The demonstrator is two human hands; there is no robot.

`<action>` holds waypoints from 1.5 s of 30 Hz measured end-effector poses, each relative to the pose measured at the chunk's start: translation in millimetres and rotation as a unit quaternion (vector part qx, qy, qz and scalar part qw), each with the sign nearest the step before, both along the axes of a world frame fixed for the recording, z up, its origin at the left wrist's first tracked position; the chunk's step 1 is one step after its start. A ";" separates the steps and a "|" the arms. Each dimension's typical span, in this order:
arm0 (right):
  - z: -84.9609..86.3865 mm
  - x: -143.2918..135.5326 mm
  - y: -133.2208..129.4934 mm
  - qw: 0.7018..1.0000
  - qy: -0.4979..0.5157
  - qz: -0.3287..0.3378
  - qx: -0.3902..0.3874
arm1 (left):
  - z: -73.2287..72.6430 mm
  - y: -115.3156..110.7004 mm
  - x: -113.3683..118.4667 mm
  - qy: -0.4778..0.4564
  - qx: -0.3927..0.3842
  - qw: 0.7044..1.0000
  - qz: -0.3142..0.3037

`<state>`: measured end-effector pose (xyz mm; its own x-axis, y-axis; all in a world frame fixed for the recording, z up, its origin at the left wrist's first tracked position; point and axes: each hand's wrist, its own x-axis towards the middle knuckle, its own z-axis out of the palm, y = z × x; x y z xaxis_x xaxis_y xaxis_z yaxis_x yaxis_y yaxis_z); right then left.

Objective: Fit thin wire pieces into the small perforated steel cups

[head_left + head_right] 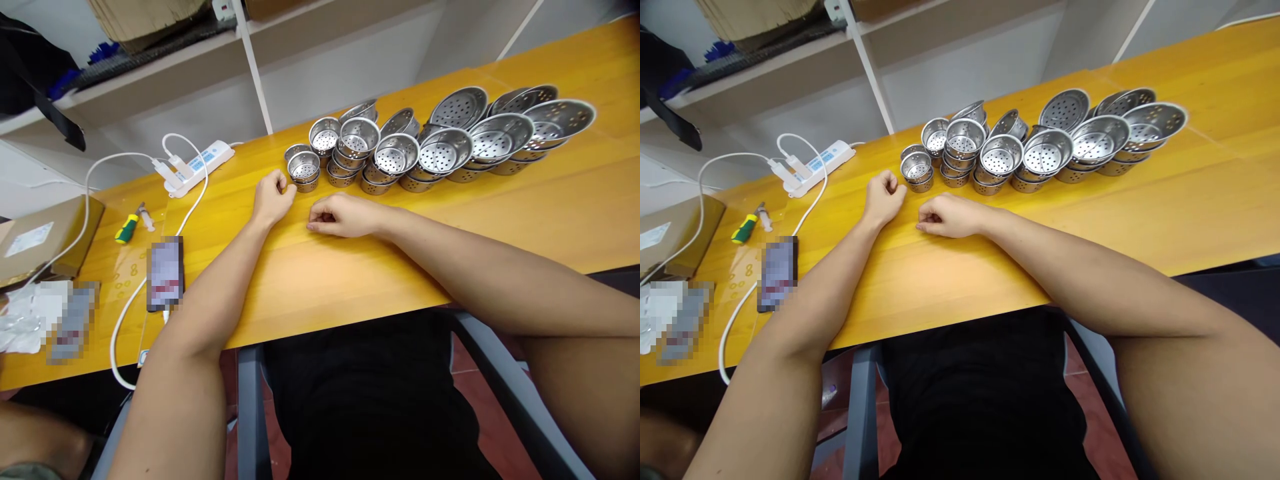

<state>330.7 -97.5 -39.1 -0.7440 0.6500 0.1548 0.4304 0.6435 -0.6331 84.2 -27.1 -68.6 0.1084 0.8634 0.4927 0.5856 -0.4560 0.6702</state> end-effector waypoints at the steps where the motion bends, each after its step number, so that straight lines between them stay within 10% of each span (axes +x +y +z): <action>1: -0.6 -0.2 0.5 1.000 0.001 -0.003 -0.007 | 2.7 -2.1 1.0 0.007 -0.010 1.000 0.001; 45: 3.4 2.1 0.3 0.996 0.023 -0.084 0.003 | 29.7 -30.7 15.8 0.081 -0.125 0.986 -0.071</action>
<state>332.9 -97.2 -35.7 -0.6171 0.7634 0.1906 0.5032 0.5691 -0.6503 100.0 -57.8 -39.0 0.2968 0.9263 0.2321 0.6357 -0.3730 0.6758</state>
